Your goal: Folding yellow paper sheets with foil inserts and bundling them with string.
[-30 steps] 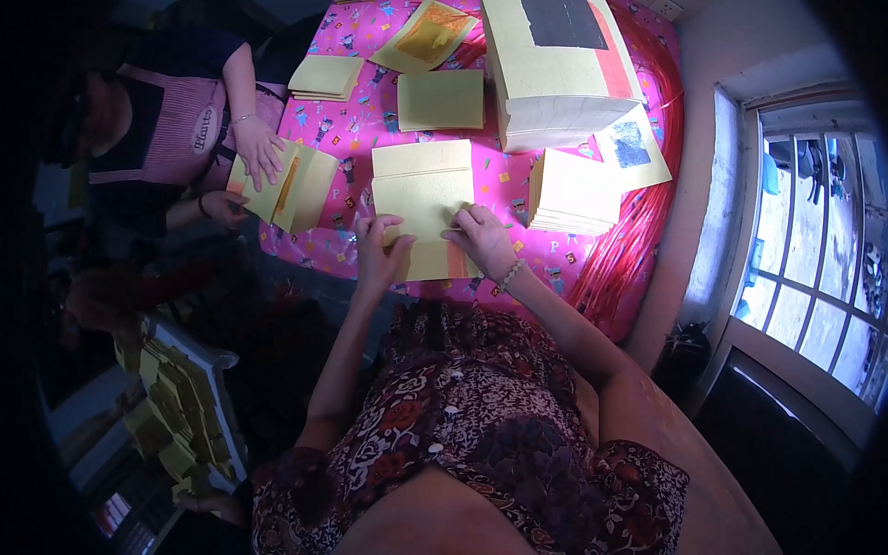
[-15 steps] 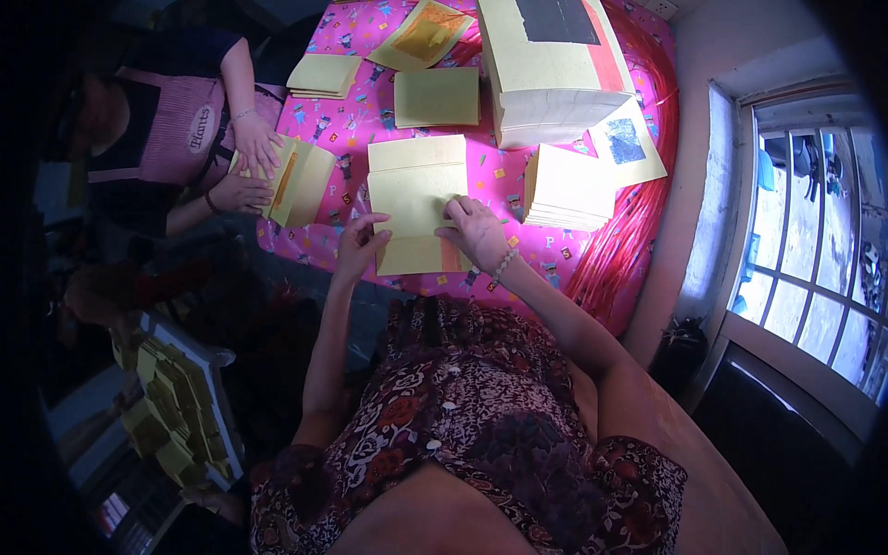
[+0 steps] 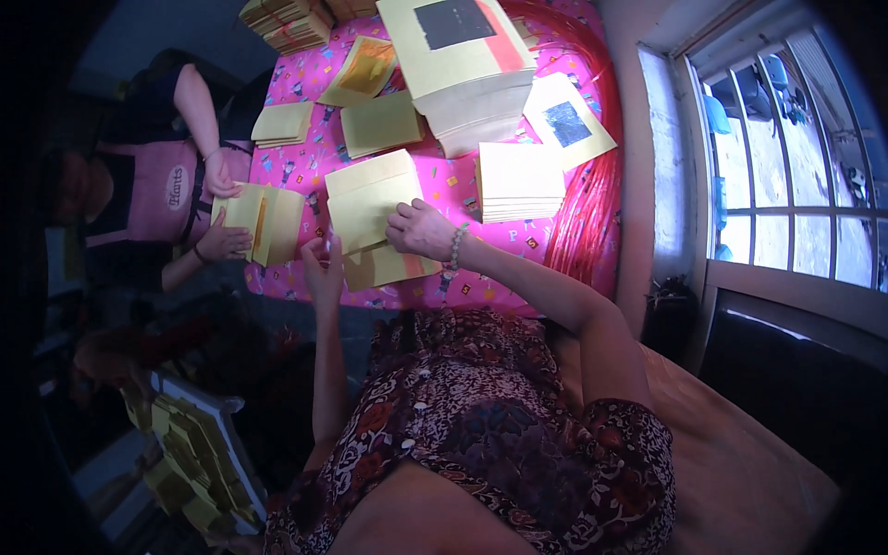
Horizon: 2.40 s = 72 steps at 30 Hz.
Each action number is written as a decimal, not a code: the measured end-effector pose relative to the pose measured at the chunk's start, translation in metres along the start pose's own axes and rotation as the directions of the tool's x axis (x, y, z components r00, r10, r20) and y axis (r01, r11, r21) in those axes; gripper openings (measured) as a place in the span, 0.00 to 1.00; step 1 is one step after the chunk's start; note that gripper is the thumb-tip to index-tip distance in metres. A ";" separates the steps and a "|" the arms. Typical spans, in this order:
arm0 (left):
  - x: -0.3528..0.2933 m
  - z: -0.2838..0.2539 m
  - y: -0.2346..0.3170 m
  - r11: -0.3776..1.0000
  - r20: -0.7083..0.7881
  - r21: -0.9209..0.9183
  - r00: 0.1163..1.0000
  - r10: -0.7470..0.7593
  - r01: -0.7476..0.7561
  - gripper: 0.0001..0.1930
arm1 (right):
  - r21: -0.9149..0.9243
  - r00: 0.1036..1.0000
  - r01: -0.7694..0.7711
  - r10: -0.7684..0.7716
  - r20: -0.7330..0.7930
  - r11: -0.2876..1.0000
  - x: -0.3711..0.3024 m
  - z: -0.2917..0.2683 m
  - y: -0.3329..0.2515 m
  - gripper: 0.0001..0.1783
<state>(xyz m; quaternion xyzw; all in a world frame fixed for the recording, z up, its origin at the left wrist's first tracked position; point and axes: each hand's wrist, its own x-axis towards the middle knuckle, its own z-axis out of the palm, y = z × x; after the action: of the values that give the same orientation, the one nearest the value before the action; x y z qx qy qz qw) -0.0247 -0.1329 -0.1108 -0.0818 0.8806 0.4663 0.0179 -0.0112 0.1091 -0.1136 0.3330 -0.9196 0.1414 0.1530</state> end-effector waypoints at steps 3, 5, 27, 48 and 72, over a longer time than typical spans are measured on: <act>0.005 0.002 0.002 0.969 0.123 -0.220 0.988 -0.088 0.113 0.19 | 0.014 0.995 0.005 -0.004 -0.098 1.000 0.003 -0.005 0.000 0.06; 0.009 0.012 -0.008 0.883 0.140 -0.466 0.990 0.006 0.060 0.17 | 0.012 0.988 -0.017 0.019 -0.150 1.000 0.004 -0.009 -0.004 0.07; 0.019 0.226 0.110 0.963 0.710 -0.237 0.700 0.081 0.129 0.14 | 0.510 0.217 -0.814 0.960 -0.177 0.278 -0.160 -0.065 0.114 0.22; -0.003 0.247 0.068 0.994 0.607 0.005 0.791 0.081 -0.106 0.19 | 0.439 0.314 -0.846 0.948 -0.050 0.303 -0.186 -0.024 0.104 0.21; -0.001 0.260 0.053 0.998 0.472 0.043 0.881 0.016 -0.041 0.23 | 0.448 0.186 -0.890 0.967 0.176 0.089 -0.188 -0.028 0.124 0.21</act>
<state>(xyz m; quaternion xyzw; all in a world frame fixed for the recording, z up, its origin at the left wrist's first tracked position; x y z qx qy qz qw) -0.0436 0.1108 -0.2140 0.0476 0.8627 0.4496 0.2265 0.0499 0.3177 -0.1784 -0.3134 -0.8395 0.4434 0.0203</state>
